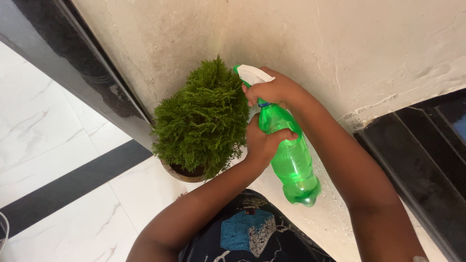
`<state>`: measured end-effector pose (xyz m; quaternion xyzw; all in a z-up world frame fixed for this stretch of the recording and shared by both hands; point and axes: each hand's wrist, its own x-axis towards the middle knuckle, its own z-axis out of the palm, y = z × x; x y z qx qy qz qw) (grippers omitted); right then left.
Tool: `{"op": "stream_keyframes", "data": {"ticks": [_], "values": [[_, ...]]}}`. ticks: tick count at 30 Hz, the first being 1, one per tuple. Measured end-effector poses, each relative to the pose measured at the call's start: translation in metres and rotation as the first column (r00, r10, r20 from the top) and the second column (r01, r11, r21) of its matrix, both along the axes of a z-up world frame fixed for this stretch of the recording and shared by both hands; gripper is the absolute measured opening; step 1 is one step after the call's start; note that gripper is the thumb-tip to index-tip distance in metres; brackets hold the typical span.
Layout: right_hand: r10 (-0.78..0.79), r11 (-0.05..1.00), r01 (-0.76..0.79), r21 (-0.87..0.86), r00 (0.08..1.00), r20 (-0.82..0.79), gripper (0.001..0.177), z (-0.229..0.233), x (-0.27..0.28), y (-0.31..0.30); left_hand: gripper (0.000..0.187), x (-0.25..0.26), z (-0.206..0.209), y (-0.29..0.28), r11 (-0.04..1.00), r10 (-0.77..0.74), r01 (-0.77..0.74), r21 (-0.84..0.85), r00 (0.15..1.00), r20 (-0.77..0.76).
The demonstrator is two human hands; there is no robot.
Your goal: The person sprays a potted plant with a green spray bottle, moving around the plant to cover different sides. The person also removes a small dried leaf from the plant during the process.
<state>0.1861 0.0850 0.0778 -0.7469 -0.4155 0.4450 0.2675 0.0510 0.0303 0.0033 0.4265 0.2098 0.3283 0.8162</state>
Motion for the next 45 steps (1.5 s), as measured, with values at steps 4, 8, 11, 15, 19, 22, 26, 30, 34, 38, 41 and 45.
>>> {"op": "stream_keyframes", "data": {"ticks": [4, 8, 11, 15, 19, 22, 26, 30, 34, 38, 41, 45], "values": [[-0.054, 0.998, 0.055, 0.037, 0.998, -0.011, 0.016, 0.001, -0.001, -0.001, 0.047, -0.002, 0.006, -0.001, 1.0, -0.006, 0.006, 0.01, 1.0, -0.005], [-0.011, 0.999, 0.013, 0.048, 0.999, -0.05, 0.019, 0.006, -0.007, -0.008, 0.055, -0.012, 0.01, -0.004, 0.998, 0.009, -0.005, 0.07, 0.998, -0.068], [0.03, 0.987, 0.002, 0.163, 0.98, -0.196, 0.024, 0.01, -0.018, -0.021, 0.061, -0.023, 0.008, -0.005, 0.979, 0.058, -0.037, 0.2, 0.993, -0.102], [0.064, 0.978, -0.028, 0.208, 0.983, -0.172, 0.033, 0.016, -0.036, -0.034, 0.064, -0.041, 0.007, -0.005, 0.965, 0.093, -0.051, 0.257, 0.984, -0.155], [0.023, 0.98, 0.018, 0.199, 0.979, -0.202, 0.038, 0.011, -0.052, -0.029, 0.059, -0.056, 0.009, -0.007, 0.983, 0.057, -0.048, 0.176, 0.997, -0.047], [-0.004, 0.983, 0.041, 0.177, 0.979, -0.204, 0.036, 0.016, -0.059, -0.026, 0.057, -0.062, 0.015, -0.006, 0.993, 0.009, -0.01, 0.114, 1.0, 0.005], [-0.045, 0.995, 0.049, 0.089, 0.998, -0.049, 0.031, 0.029, -0.067, -0.02, 0.056, -0.07, 0.023, -0.002, 0.989, 0.006, -0.003, 0.148, 1.0, -0.016], [-0.023, 1.0, 0.023, 0.006, 0.997, 0.069, 0.028, 0.031, -0.078, -0.014, 0.056, -0.078, 0.025, -0.001, 0.998, 0.03, -0.033, 0.061, 0.998, 0.056], [0.051, 0.991, -0.058, 0.118, 0.997, 0.063, 0.022, 0.021, -0.088, -0.005, 0.052, -0.086, 0.021, 0.004, 1.0, 0.001, -0.001, -0.014, 1.0, 0.012], [0.005, 0.993, -0.022, 0.115, 0.989, 0.146, 0.019, 0.013, -0.091, -0.004, 0.049, -0.092, 0.013, 0.01, 0.999, -0.032, 0.031, -0.016, 0.999, -0.044], [-0.012, 0.996, -0.005, 0.095, 0.985, 0.174, 0.017, 0.012, -0.094, 0.0, 0.048, -0.094, 0.011, 0.015, 0.999, -0.038, 0.038, 0.001, 0.999, -0.011], [-0.09, 0.992, 0.074, 0.103, 0.984, 0.155, 0.017, 0.01, -0.1, 0.003, 0.047, -0.097, 0.006, 0.02, 0.997, -0.08, 0.079, -0.025, 0.996, -0.035]]}}
